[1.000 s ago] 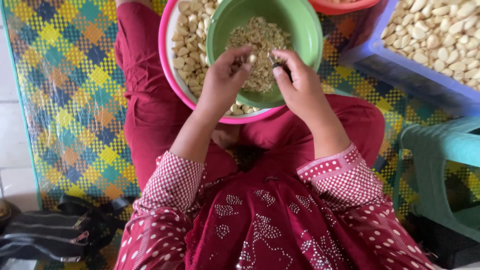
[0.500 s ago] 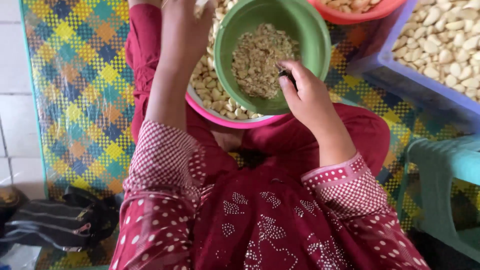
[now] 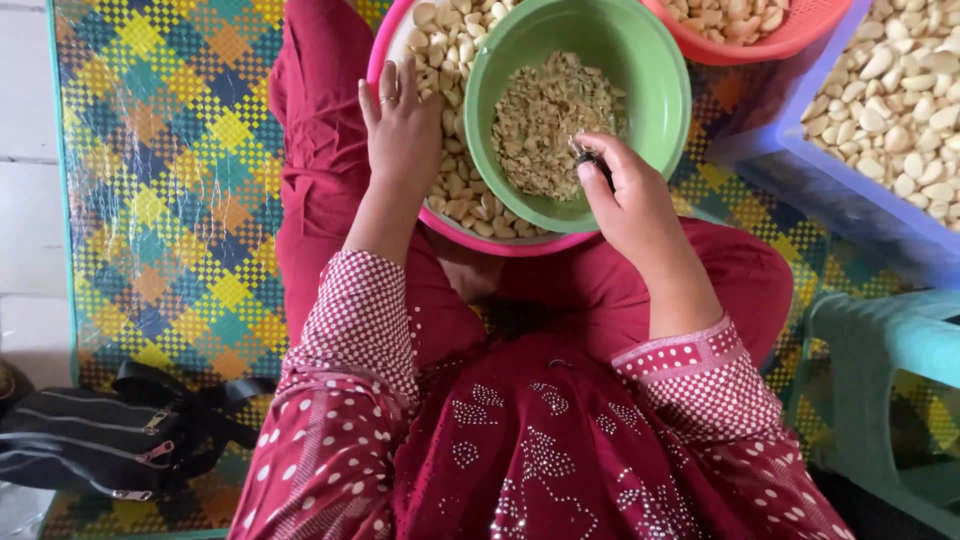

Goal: A person sits on the floor peeling garlic cloves by hand and sorting them into different bowls.

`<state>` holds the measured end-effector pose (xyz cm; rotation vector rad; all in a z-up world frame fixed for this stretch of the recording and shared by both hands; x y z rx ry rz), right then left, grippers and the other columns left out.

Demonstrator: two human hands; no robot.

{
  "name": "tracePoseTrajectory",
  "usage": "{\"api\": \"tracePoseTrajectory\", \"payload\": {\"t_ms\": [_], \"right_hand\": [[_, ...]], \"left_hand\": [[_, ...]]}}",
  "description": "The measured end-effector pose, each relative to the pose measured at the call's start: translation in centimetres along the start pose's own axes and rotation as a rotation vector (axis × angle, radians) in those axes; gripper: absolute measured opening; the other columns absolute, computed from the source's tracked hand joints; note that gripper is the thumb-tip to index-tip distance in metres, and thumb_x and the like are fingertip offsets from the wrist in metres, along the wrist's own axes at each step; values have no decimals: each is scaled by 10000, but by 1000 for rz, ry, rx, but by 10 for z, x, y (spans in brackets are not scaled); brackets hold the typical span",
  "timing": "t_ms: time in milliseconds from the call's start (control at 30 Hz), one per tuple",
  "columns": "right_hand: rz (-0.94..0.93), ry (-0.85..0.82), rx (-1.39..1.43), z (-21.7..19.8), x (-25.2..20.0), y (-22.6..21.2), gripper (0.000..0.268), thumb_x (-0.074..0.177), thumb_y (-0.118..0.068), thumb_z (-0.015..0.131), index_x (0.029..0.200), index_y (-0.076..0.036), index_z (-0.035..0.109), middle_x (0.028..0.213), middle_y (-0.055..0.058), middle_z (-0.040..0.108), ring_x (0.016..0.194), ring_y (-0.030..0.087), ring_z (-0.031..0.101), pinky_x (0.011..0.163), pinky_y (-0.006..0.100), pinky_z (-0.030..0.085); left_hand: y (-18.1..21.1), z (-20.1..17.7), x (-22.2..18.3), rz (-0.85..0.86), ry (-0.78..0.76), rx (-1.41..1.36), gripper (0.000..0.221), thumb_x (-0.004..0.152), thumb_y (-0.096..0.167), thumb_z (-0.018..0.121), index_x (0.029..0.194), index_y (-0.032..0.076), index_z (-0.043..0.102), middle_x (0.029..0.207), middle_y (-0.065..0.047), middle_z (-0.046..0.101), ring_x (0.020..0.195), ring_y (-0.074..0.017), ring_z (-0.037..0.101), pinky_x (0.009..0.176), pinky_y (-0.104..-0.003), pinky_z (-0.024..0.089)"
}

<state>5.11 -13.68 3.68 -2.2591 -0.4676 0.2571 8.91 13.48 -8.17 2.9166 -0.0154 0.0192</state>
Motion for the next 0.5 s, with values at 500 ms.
{"api": "tracePoseTrajectory", "payload": {"t_ms": [500], "right_hand": [[6, -26, -36, 4, 0, 0, 347, 1069, -184, 495, 1380, -46, 561, 1423, 169, 621, 1317, 330, 592, 1103, 434, 455]], "left_hand": [[-5, -2, -9, 10, 18, -21, 418, 883, -61, 591, 1269, 75, 670, 1494, -190, 485, 1418, -421, 373, 1165, -723, 177]]}}
Point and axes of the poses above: each hand's wrist, its own x-axis towards the middle knuckle, its own z-axis out of the palm, y = z × x, the point moved 2 cm from there along x, towards the middle knuckle
